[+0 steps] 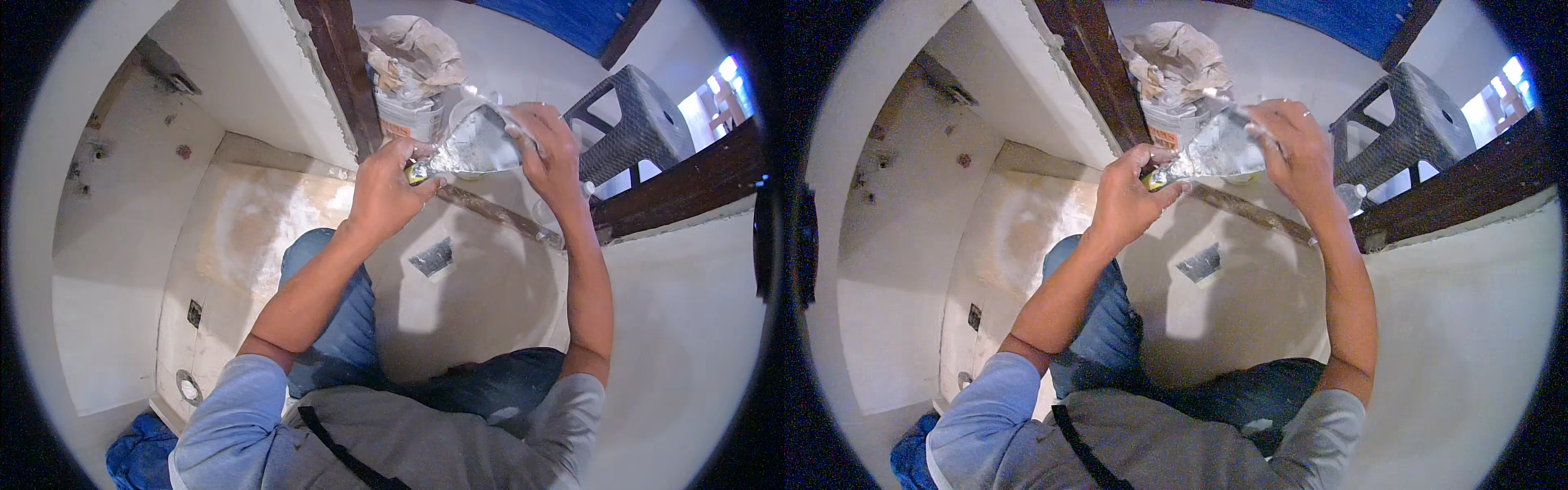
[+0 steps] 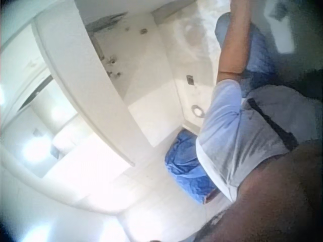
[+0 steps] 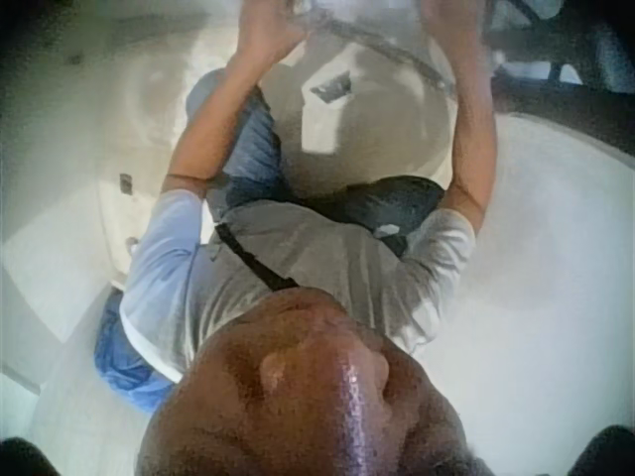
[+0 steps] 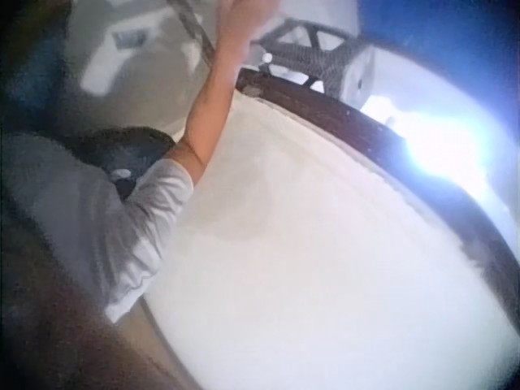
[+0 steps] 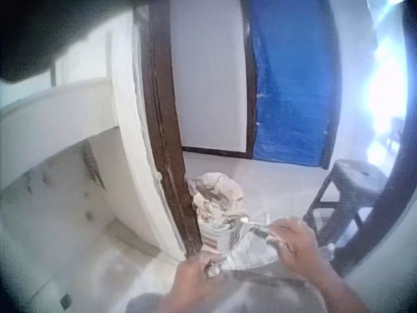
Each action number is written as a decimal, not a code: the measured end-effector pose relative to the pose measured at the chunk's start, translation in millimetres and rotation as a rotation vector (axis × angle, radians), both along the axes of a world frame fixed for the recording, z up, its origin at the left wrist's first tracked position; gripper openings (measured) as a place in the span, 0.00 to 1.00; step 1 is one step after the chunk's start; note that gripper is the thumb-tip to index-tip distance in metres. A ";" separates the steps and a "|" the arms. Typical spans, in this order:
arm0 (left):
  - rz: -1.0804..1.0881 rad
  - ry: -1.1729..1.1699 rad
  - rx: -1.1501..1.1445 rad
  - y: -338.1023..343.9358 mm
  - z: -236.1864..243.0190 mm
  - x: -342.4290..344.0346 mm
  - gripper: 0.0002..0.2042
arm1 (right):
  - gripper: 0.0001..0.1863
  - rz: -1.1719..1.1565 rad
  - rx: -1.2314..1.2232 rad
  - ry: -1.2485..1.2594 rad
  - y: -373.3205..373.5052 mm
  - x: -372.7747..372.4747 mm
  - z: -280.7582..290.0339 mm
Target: The person scrapes and mixes joint compound between two putty knives, spreads the compound across a wooden board using a putty knife, and applies joint compound along the floor.
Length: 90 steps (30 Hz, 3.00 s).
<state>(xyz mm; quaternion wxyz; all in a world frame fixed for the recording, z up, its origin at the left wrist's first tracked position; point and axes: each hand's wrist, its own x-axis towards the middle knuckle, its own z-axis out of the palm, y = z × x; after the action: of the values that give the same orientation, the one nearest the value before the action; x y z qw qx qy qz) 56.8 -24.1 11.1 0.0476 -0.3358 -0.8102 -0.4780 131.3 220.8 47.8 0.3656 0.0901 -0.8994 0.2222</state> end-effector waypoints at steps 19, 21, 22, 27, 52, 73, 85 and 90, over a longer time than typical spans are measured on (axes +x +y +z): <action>-0.105 -0.135 0.033 -7.7 12.6 -19.5 0.27 | 0.14 -0.158 -0.476 -0.186 28.1 -0.4 -4.4; -0.135 -0.153 0.053 -6.6 0.9 -27.2 0.25 | 0.17 -0.161 -0.783 -0.186 44.2 0.8 -11.1; -0.193 -0.326 0.162 -7.8 -8.0 -32.8 0.20 | 0.20 -0.148 -1.096 -0.185 52.5 -2.0 -18.1; -0.290 -0.820 0.342 -6.9 -2.9 -24.2 0.10 | 0.16 0.198 -1.890 -0.198 13.0 -18.4 -18.9; 0.013 -0.196 0.065 -19.3 -0.9 -44.4 0.16 | 0.11 -0.072 -0.304 -0.128 29.4 0.8 7.3; -0.045 -0.173 -0.166 -48.5 -23.2 -78.6 0.20 | 0.20 -0.222 -1.028 -0.526 33.4 -36.3 -84.0; -0.054 -0.273 -0.004 -40.1 -31.3 -85.0 0.21 | 0.23 -0.126 -0.836 -0.780 72.6 -27.6 -130.6; -0.099 -0.302 0.045 -42.1 -32.1 -88.0 0.22 | 0.21 -0.047 -1.185 -0.646 42.3 -27.4 -86.0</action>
<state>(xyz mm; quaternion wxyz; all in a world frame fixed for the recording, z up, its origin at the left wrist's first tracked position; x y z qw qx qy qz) -31.2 -66.2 -20.9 -0.0909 -0.2984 -0.7797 -0.5430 103.8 263.1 -38.2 0.0709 -0.2162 -0.6915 0.6856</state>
